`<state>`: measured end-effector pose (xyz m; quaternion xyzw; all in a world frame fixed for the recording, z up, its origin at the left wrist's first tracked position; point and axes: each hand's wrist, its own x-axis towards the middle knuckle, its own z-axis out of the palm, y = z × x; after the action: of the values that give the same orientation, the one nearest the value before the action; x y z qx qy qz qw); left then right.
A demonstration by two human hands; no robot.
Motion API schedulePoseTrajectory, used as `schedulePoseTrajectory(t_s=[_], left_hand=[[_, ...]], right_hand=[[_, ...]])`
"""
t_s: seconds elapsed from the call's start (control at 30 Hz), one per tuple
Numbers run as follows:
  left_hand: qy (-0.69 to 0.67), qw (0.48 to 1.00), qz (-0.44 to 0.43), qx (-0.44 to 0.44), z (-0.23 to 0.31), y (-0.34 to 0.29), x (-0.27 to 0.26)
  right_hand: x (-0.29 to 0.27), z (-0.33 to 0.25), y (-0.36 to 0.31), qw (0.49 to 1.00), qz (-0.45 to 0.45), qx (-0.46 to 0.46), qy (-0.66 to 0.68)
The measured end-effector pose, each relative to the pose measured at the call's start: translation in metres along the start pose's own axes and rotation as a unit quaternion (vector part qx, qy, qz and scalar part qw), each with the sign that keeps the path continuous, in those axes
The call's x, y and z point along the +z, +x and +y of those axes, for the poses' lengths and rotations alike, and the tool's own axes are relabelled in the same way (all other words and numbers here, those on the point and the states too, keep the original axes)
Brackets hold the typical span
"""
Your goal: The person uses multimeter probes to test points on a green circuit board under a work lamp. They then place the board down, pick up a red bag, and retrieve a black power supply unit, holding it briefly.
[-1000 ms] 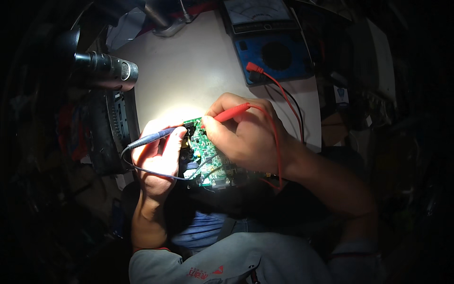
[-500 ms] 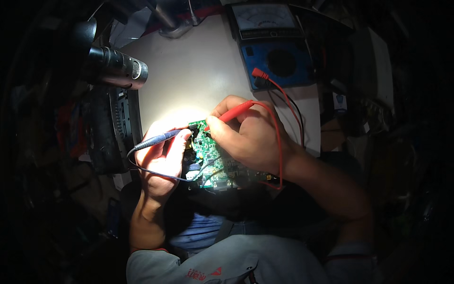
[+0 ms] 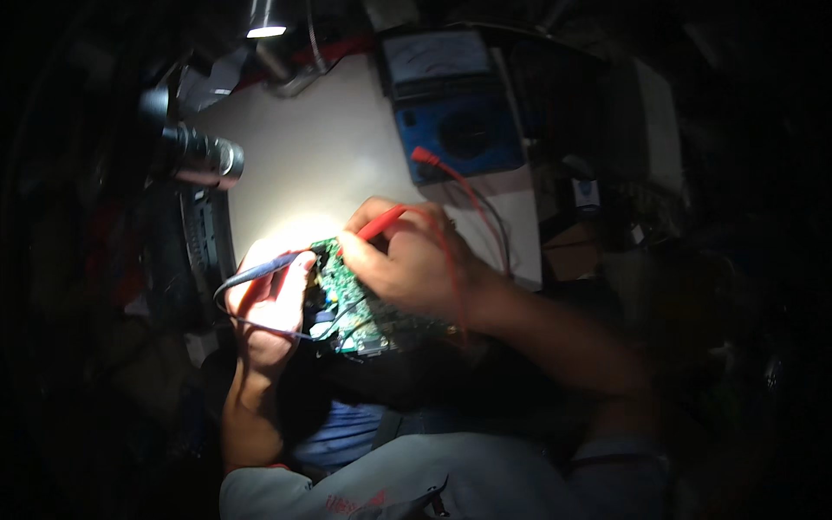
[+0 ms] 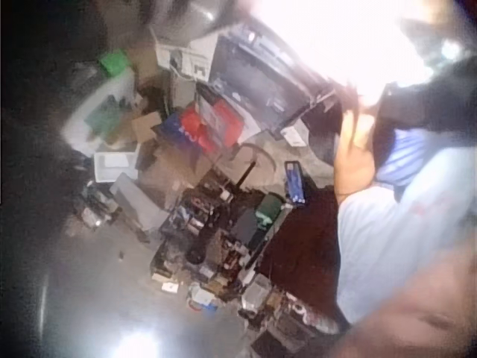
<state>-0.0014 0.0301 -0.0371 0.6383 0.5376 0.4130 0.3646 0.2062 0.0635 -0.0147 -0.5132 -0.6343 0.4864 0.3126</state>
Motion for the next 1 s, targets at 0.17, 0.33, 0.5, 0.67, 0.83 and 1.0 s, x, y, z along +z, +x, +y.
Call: schedulePoseTrajectory(t_s=[0.17, 0.33, 0.5, 0.67, 0.83, 1.0], left_hand=[[0.019, 0.999, 0.015, 0.035, -0.0046, -0.0016, 0.002], [0.028, 0.999, -0.001, 0.045, 0.0003, 0.0019, 0.0011], [0.031, 0.998, 0.013, 0.06, -0.0021, 0.0032, 0.0015], [0.016, 0.997, 0.018, 0.067, -0.0038, 0.0038, 0.0027], [0.043, 0.996, 0.015, 0.079, -0.0025, 0.0042, 0.001], [0.039, 0.998, 0.005, 0.056, -0.0002, 0.0023, -0.0001]], right_hand=[[0.0027, 0.0064, 0.0006, 0.999, -0.001, -0.022, 0.025], [0.0012, 0.0078, 0.0003, 1.0, 0.002, -0.024, 0.009], [0.0028, 0.0077, 0.0001, 0.999, 0.011, -0.051, 0.006], [0.0017, 0.007, 0.0006, 0.998, 0.008, -0.054, 0.015], [-0.0017, 0.0055, 0.0006, 0.999, -0.032, -0.039, 0.0], [-0.0018, 0.008, 0.0011, 0.998, -0.035, -0.055, 0.003]])
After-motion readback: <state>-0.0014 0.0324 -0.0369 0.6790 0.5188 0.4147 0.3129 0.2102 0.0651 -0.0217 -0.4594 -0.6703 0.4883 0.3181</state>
